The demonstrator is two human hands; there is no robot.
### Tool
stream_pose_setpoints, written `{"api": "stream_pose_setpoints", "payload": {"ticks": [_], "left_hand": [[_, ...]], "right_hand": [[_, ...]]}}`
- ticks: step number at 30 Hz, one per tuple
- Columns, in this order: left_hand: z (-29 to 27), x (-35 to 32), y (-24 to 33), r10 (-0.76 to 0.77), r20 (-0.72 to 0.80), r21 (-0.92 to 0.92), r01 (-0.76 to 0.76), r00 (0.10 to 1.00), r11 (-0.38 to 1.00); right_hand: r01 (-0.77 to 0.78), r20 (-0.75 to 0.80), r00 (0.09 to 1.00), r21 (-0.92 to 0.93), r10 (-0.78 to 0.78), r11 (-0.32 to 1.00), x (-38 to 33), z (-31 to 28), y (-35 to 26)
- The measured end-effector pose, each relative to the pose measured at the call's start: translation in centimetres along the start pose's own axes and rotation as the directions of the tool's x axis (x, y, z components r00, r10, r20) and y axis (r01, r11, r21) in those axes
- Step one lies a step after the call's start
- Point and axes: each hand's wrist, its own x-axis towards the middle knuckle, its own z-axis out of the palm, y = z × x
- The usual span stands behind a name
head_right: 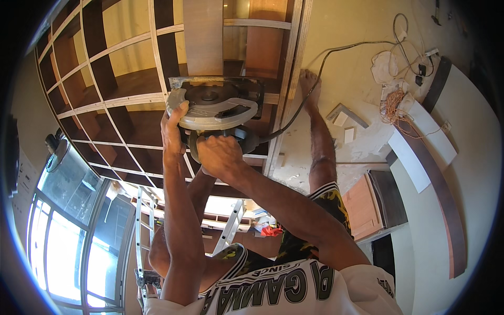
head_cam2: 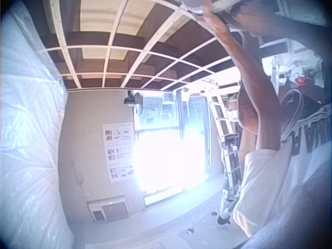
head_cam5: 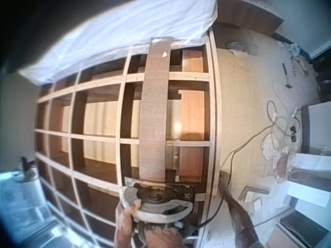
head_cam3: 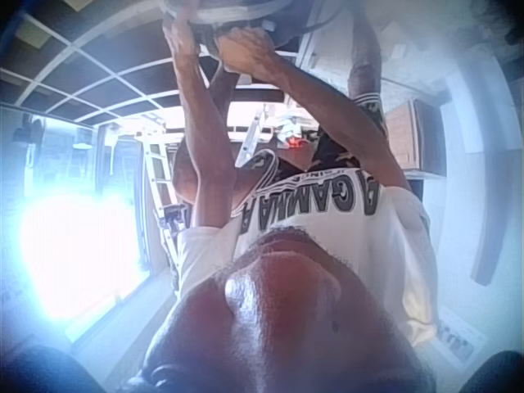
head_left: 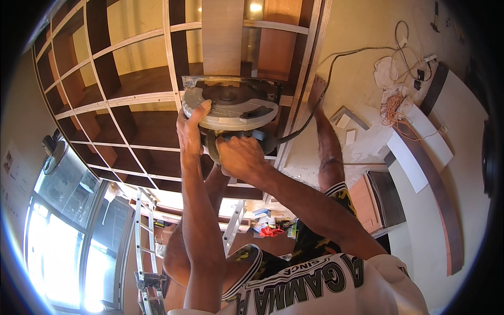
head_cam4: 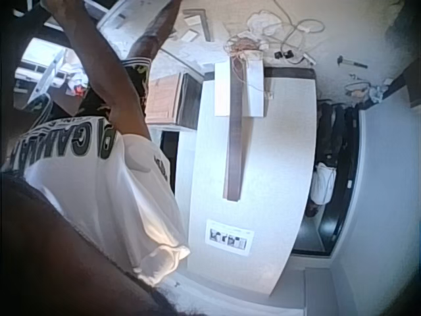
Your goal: The person uses a circular saw to cut a wooden plank on a ladder, then moves to the floor to assemble a wooden cabinet. They fit a wooden trim piece onto the edge of the cabinet door and adjust its position.
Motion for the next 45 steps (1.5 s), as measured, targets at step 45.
{"api": "stream_pose_setpoints", "payload": {"ticks": [45], "left_hand": [[-0.53,0.71,-0.64,0.054,-0.024,0.101,-0.052,0.998,0.994]], "right_hand": [[0.025,-0.013,1.000,0.008,-0.025,1.000,0.38,-0.10,-0.14]]}}
